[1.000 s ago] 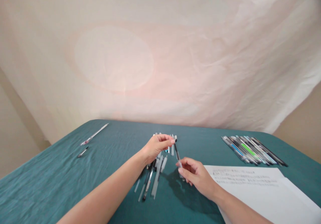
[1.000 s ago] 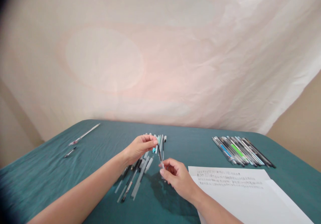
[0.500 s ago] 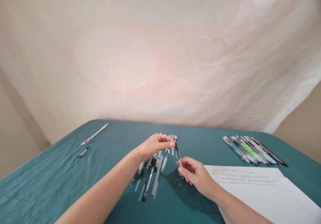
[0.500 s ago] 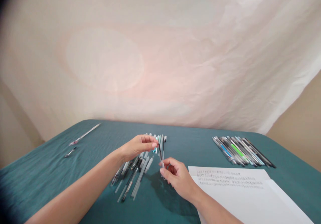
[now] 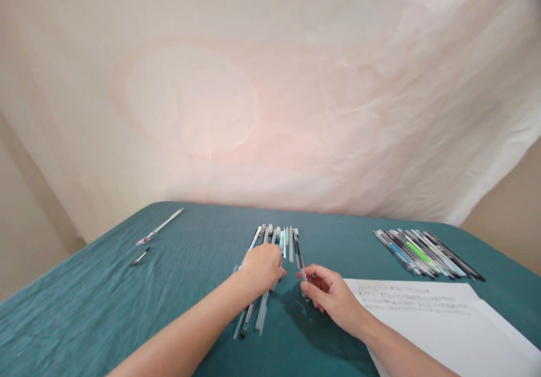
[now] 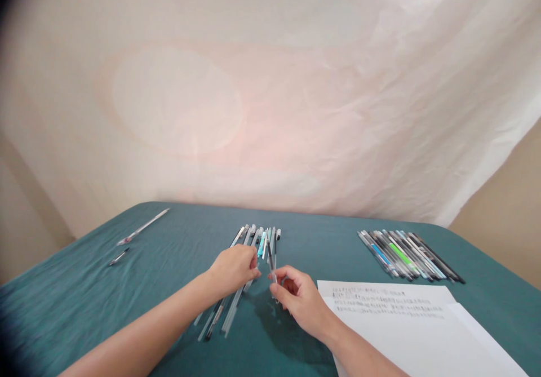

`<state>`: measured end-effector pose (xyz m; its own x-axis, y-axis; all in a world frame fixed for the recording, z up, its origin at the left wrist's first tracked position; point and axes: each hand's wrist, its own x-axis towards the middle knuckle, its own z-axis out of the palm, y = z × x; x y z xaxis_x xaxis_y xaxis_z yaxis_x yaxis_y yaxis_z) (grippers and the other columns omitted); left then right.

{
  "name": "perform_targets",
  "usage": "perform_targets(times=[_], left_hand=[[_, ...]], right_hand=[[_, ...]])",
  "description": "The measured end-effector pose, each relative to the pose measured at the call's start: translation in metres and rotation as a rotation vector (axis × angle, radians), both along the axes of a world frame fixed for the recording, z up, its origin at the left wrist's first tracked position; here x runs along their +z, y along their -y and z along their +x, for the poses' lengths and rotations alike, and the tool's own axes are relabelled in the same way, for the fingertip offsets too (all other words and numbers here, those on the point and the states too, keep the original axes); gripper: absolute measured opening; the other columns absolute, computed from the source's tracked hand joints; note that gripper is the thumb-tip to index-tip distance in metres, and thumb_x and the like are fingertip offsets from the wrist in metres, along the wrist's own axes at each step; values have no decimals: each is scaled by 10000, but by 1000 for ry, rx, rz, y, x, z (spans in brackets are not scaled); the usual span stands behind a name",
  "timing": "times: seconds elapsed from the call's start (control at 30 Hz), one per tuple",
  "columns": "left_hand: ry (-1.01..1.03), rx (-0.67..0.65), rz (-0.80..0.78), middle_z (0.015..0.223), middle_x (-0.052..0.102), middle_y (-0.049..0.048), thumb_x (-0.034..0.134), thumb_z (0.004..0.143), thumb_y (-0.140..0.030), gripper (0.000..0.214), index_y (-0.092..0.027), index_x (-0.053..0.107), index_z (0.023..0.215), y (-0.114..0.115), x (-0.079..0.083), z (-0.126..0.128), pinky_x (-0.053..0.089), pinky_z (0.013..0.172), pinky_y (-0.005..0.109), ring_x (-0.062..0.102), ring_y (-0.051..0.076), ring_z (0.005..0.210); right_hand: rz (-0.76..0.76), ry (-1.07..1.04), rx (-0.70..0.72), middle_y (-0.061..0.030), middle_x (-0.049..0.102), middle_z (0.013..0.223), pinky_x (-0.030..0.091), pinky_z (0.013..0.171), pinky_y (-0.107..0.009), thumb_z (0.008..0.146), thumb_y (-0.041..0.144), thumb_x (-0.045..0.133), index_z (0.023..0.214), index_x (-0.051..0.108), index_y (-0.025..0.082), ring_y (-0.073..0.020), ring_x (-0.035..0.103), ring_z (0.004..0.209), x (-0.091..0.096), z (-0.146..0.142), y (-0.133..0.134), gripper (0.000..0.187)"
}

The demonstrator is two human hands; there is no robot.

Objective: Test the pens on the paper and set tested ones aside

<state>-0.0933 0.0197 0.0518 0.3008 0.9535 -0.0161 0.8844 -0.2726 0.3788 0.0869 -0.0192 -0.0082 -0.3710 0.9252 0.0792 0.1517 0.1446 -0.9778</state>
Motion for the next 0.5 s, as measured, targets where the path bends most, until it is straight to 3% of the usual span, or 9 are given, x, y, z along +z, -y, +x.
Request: perform_targets(times=[0.13, 0.27, 0.4, 0.5], left_hand=[[-38, 25, -1, 788, 678, 149, 656, 596, -214, 142, -155, 661, 725, 6, -1, 6, 439, 714, 385, 628, 336, 826], [55, 38, 1, 765, 683, 132, 667, 551, -201, 166, -168, 670, 714, 5, -8, 6, 436, 723, 382, 628, 327, 811], [293, 26, -14, 634, 668, 52, 650, 535, -190, 134, -189, 683, 665, -6, -10, 3, 437, 673, 300, 623, 246, 700], [562, 17, -26, 607, 649, 27, 602, 633, -255, 153, -162, 692, 714, -19, -4, 0, 430, 605, 252, 591, 184, 621]], right_hand=[[0, -12, 5, 48, 454, 568, 321, 411, -164, 809, 407, 561, 924, 560, 149, -61, 413, 467, 1, 0, -1, 283], [3, -14, 6, 47, 451, 568, 326, 416, -165, 807, 412, 562, 918, 561, 147, -61, 409, 470, 2, 0, -1, 287], [-8, -16, 2, 47, 452, 571, 330, 414, -167, 805, 421, 560, 917, 557, 152, -64, 417, 468, 1, 0, 0, 291], [-11, -23, -2, 44, 462, 581, 337, 413, -169, 801, 426, 560, 923, 559, 153, -64, 422, 465, 0, 0, 0, 299]])
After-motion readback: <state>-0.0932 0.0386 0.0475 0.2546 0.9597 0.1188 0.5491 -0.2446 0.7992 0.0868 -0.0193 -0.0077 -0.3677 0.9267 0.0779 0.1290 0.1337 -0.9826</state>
